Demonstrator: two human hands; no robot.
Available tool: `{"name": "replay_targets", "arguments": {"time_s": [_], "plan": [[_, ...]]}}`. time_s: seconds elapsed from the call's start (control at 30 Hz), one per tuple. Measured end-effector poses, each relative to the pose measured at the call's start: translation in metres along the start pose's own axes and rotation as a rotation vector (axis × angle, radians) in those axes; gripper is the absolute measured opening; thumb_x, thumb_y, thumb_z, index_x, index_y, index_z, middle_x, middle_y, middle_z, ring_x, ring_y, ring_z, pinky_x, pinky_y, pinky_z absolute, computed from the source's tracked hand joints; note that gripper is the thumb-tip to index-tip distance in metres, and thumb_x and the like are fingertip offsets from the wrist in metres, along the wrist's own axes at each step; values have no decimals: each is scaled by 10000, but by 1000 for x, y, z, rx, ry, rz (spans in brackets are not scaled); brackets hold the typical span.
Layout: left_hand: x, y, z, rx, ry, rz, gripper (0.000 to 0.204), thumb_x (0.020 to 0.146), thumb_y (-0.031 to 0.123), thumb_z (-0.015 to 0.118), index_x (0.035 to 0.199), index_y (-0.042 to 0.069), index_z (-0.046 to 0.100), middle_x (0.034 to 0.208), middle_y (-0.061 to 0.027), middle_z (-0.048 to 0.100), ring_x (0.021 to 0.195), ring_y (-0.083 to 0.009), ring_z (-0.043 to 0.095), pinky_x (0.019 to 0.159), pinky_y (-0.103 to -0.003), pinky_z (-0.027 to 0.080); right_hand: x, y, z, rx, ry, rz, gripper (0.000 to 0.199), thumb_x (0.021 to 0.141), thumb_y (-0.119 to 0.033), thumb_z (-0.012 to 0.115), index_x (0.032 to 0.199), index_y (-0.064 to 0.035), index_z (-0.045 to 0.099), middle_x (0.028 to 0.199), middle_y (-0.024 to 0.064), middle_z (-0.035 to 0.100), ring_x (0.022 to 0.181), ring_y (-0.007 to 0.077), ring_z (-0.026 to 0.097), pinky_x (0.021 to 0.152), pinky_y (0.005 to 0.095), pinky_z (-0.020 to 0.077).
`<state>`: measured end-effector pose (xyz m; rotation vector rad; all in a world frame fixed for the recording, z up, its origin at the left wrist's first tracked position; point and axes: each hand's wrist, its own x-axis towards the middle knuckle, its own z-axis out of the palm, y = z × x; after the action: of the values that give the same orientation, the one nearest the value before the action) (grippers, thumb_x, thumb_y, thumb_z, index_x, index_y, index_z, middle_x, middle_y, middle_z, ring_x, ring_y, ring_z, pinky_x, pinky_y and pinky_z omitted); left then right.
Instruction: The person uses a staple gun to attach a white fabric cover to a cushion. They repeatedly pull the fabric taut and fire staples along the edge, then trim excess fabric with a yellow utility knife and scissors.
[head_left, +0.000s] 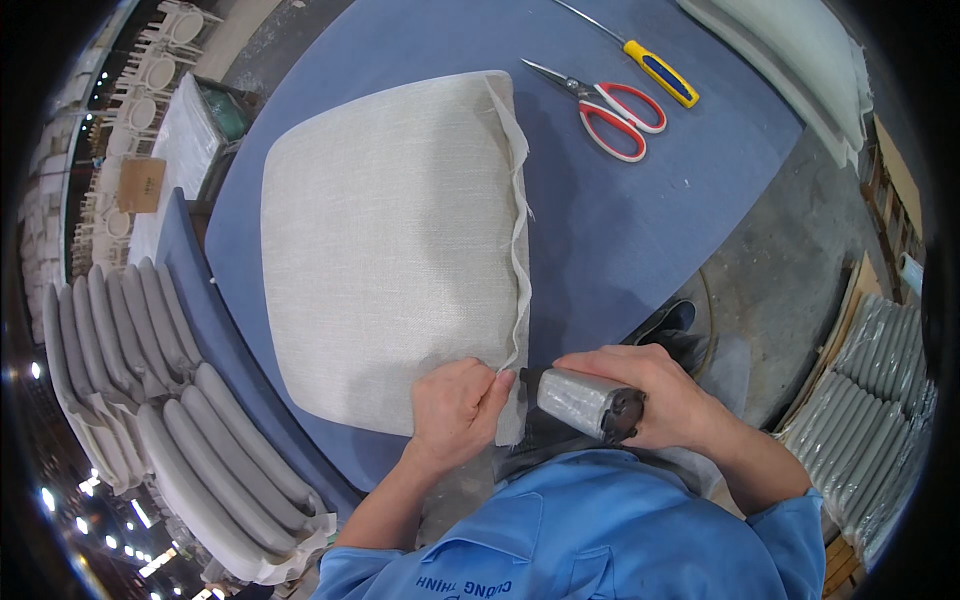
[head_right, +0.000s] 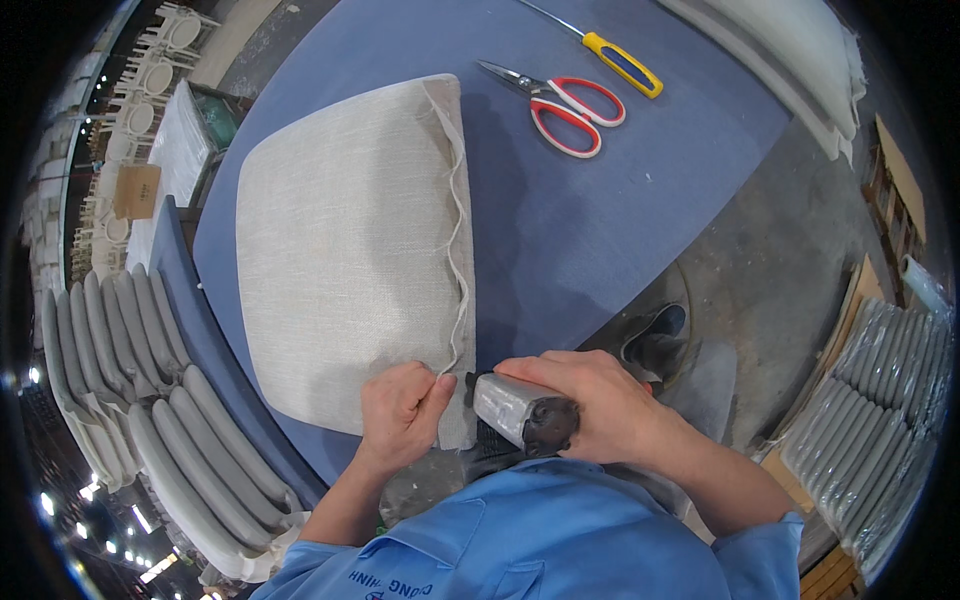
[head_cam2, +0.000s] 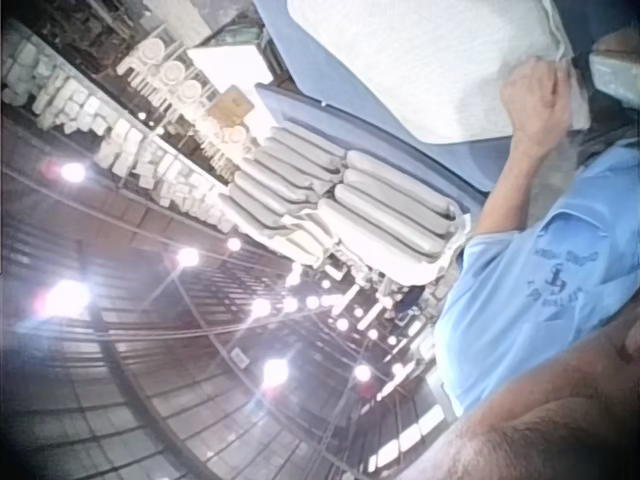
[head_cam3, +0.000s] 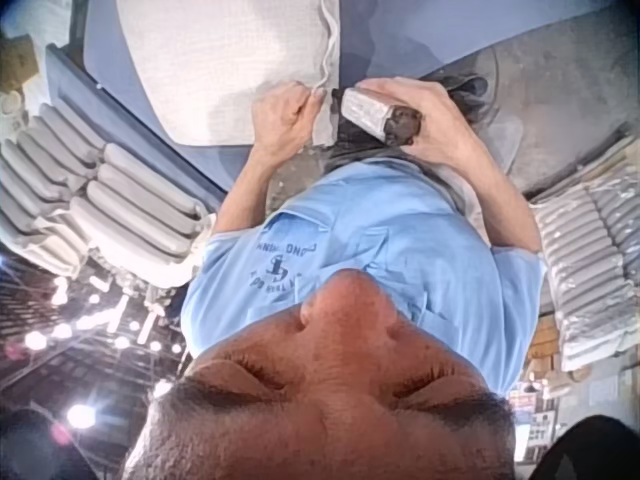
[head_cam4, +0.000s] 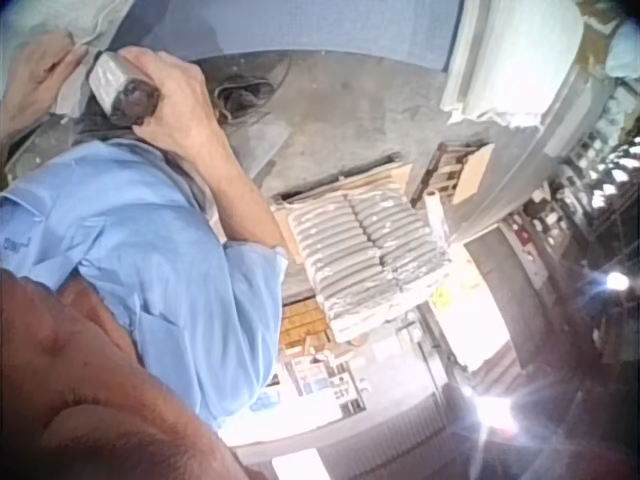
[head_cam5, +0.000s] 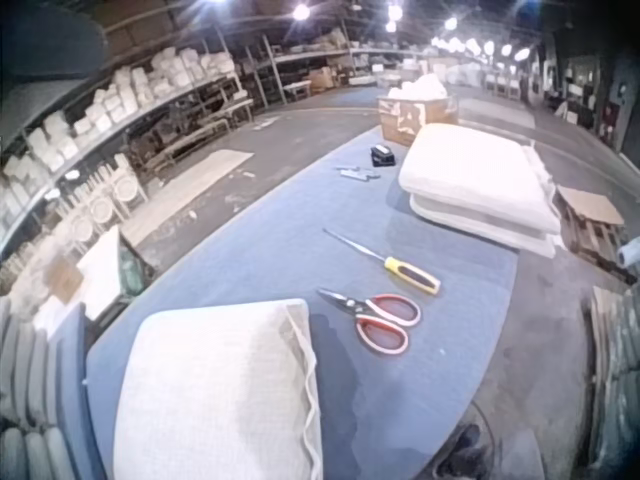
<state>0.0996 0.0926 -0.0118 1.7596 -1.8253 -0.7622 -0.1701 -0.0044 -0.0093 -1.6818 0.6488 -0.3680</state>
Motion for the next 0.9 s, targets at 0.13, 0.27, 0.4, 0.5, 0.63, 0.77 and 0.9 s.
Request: {"name": "replay_targets", "arguments": {"time_s": [0.13, 0.27, 0.4, 0.5, 0.63, 0.77, 0.9], "plan": [[0, -1, 0, 1, 10, 6, 409, 1044, 134, 777, 708, 49, 560, 652, -104, 506, 574, -313, 530, 559, -466, 382, 4, -6, -2, -29, -9, -8, 675, 794, -134, 931, 1423, -34, 707, 1136, 186, 794, 1053, 410, 792, 906, 461, 632], [-1, -2, 2, 3, 11, -1, 389, 1043, 141, 777, 716, 53, 586, 658, -105, 534, 581, -318, 548, 563, -469, 399, 9, -15, 0, -70, -27, 32, 650, 791, -126, 925, 1398, -44, 707, 1115, 181, 790, 1041, 413, 786, 892, 474, 623], [-3, -5, 4, 17, 10, 10, 374, 1046, 151, 771, 728, 52, 603, 671, -107, 556, 596, -321, 568, 570, -471, 418, 16, -24, -2, -152, -95, 86, 593, 813, -126, 897, 1367, -55, 697, 1113, 179, 789, 1048, 426, 776, 886, 507, 609], [-4, -5, 5, 37, 6, 19, 356, 1049, 155, 767, 743, 48, 620, 691, -116, 579, 615, -334, 590, 575, -476, 426, 19, -25, -1, -163, -100, 98, 567, 823, -130, 881, 1354, -65, 693, 1110, 179, 787, 1063, 437, 765, 898, 521, 599], [-2, -5, 7, 92, -27, 5, 338, 1062, 178, 753, 769, 43, 652, 718, -135, 608, 646, -369, 623, 585, -491, 441, 20, -26, 2, -151, -120, 146, 580, 817, -114, 868, 1367, -69, 689, 1131, 185, 787, 1096, 444, 754, 915, 520, 595], [1, -8, 3, 98, -23, 62, 369, 1082, 236, 735, 777, 40, 666, 737, -154, 643, 670, -395, 655, 610, -505, 476, 7, -19, -1, -172, -71, 35, 631, 797, -55, 853, 1407, -62, 693, 1172, 196, 789, 1115, 438, 760, 927, 500, 605], [10, -9, -11, 147, -113, 103, 406, 1091, 274, 727, 771, 33, 667, 740, -162, 664, 676, -402, 672, 624, -509, 498, -13, -16, -6, -13, 21, -8, 702, 755, 5, 849, 1441, -40, 705, 1187, 202, 784, 1118, 430, 765, 968, 466, 604]]}}
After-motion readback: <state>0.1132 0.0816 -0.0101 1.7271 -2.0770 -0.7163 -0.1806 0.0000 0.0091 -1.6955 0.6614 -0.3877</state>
